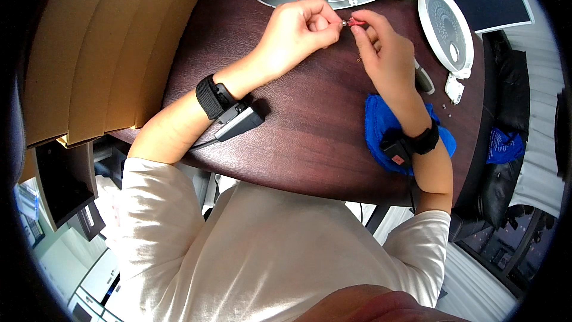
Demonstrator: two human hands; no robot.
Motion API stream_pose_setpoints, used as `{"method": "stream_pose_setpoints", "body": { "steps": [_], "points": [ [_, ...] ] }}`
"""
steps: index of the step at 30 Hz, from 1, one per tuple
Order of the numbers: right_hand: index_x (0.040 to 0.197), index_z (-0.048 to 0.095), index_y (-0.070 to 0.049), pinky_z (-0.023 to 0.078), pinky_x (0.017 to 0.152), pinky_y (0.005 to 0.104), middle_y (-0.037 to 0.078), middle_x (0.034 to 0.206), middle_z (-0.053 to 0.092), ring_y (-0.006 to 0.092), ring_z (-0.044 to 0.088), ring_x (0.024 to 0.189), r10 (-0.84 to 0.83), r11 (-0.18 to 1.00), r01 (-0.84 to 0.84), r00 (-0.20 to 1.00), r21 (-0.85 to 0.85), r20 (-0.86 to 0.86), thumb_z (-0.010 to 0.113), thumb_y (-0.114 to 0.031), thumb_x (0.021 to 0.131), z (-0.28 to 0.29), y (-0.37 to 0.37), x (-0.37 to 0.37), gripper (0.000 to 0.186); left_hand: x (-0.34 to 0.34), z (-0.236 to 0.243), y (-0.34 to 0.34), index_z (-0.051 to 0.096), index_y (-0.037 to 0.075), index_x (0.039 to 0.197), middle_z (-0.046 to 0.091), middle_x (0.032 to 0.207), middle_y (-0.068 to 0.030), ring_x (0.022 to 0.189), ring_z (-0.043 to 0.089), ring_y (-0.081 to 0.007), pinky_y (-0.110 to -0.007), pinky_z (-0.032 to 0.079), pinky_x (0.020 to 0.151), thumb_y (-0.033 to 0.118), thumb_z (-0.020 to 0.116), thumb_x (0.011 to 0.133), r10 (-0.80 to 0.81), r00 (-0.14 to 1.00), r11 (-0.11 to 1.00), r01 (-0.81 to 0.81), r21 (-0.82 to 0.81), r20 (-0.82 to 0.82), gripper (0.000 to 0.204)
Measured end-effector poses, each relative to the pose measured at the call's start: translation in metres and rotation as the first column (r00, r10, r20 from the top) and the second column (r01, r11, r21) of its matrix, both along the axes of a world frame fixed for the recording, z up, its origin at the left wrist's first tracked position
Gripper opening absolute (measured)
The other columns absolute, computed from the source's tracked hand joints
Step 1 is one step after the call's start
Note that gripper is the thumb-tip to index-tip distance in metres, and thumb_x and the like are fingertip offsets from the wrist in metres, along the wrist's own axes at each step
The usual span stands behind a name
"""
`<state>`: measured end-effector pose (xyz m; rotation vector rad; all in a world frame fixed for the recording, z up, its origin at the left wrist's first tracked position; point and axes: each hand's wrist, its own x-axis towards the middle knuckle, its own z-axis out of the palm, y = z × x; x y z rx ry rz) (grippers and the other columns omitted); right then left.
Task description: The person works on the internal wiring of a disassembled white appliance, using a screwdriver to adjust components and a blue cloth to wipe the interior. They connect red wires to terminals and secure them with screws, then continue adjusting internal parts.
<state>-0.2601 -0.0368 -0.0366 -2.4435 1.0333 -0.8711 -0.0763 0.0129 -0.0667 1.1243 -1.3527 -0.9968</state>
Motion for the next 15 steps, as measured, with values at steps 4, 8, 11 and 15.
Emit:
{"method": "stream_pose_setpoints", "body": {
  "steps": [4,8,11,15],
  "points": [
    [0.106,0.064,-0.014,0.045,0.047,0.0340,0.005,0.057,0.057,0.0220,0.060,0.050,-0.102,0.992,0.097,0.993,-0.081,-0.061,0.069,-0.020,0.088,0.008,-0.001,-0.008,0.020,0.002,0.001,-0.001,0.064,0.001,0.091,0.061,0.073,0.0032,0.064,0.053,-0.0015,-0.017,0.044,0.060,0.007,0.066,0.090,0.013,1.000,1.000,-0.013,-0.007,0.024,0.007],
    [0.100,0.066,-0.014,0.042,0.045,0.0337,0.004,0.055,0.055,0.0208,0.057,0.047,-0.132,0.981,0.120,0.989,-0.153,-0.068,0.070,-0.022,0.088,0.012,-0.006,-0.014,0.015,0.003,-0.002,-0.004,0.064,0.001,0.091,0.060,0.073,0.0033,0.064,0.052,-0.0013,-0.017,0.043,0.059,0.007,0.066,0.090,0.018,0.999,1.000,-0.018,-0.007,-0.028,0.006],
    [0.094,0.067,-0.013,0.040,0.045,0.0341,0.004,0.054,0.053,0.0213,0.055,0.045,-0.127,0.987,0.121,0.991,-0.103,-0.050,0.070,-0.022,0.088,0.011,-0.011,-0.017,0.012,0.005,-0.001,-0.004,0.064,0.001,0.091,0.060,0.072,0.0034,0.063,0.052,-0.0014,-0.017,0.043,0.059,0.008,0.065,0.091,0.017,1.000,1.000,-0.017,-0.021,-0.012,0.007],
    [0.085,0.067,-0.009,0.038,0.045,0.0358,0.007,0.053,0.051,0.0225,0.053,0.044,-0.107,0.993,0.108,0.994,0.040,-0.020,0.068,-0.024,0.088,0.007,-0.015,-0.018,0.016,0.006,0.007,-0.004,0.063,0.002,0.093,0.058,0.070,0.0041,0.061,0.051,-0.0015,-0.017,0.041,0.057,0.009,0.064,0.092,0.030,0.995,0.999,-0.032,-0.016,-0.093,0.008]
  ]
}}
